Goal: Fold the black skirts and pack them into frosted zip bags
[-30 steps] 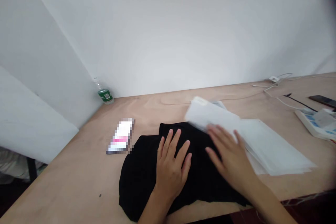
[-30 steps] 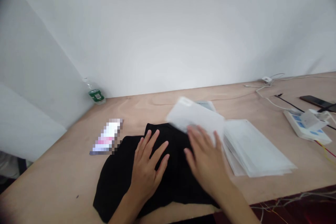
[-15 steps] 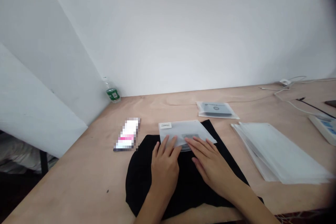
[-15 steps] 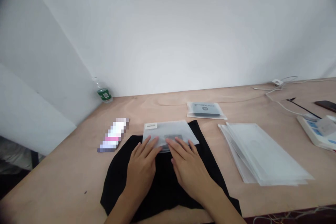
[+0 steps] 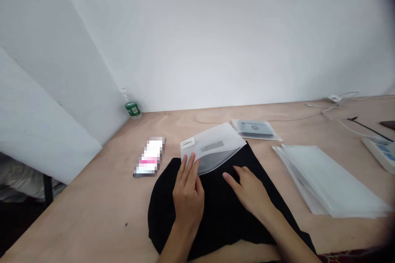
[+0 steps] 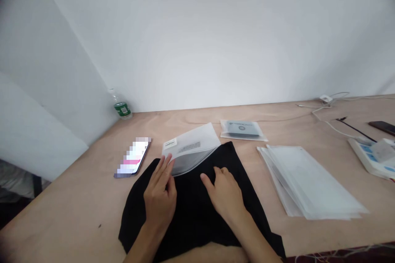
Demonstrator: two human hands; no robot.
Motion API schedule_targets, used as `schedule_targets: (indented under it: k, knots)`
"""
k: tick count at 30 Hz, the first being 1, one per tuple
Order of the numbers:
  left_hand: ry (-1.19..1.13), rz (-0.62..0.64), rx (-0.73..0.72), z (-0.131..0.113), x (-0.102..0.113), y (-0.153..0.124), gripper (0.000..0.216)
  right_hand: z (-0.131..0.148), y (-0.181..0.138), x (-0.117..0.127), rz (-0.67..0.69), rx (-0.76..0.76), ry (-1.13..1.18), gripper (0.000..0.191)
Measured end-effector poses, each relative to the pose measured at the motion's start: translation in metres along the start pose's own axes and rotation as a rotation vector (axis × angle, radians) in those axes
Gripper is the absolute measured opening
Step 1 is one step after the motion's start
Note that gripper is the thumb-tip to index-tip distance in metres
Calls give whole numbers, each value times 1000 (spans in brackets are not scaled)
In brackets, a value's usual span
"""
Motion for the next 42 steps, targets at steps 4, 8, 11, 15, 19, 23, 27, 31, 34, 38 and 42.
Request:
schedule_targets:
  k: [4, 8, 11, 15, 19, 23, 27, 31, 34, 38, 42]
  knots:
    - [-24, -2, 45, 3, 0, 0, 46, 2, 10, 1, 26, 18, 41, 48]
    - [-36, -11, 76, 5, 1, 0, 47, 4, 12, -2, -12, 88, 283, 40]
    - [-25, -14, 88, 6, 2, 0, 48, 7, 9, -7, -62, 99, 535, 38]
    - [9, -20, 106, 7, 2, 1, 46, 3, -13, -1, -138, -63, 975, 51]
    - [38, -1, 116, 4, -2, 3, 47, -10, -53, 15, 33, -363, 1312, 36]
    - [4, 69, 33, -6, -3, 3, 49, -7, -66, 24, 86, -520, 1519, 27]
    - [-81, 259, -64, -18, 1, -1, 52, 6, -46, 23, 61, -496, 1513, 22]
    - [-72, 284, -42, -29, 1, -4, 62, 10, -30, 21, -131, -408, 1598, 30]
    - [-40, 317, -66, -41, -5, -8, 67, 13, -30, 15, -224, -407, 1719, 35]
    - [-12, 443, -115, -54, -10, -16, 71, 20, -27, 2, -78, -443, 1787, 27]
    - [-27, 526, -181, -59, -9, -22, 67, 17, -12, -11, -177, -422, 1770, 14]
Point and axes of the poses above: each hand's wrist, its own y-axis towards the middle knuckle, its own x-axis out of the back of the hand, z = x × y, the point moved 2 cm from there along y, towards the middle knuckle, and after that the axes turned 6 degrees about x, right-handed, at the moved point
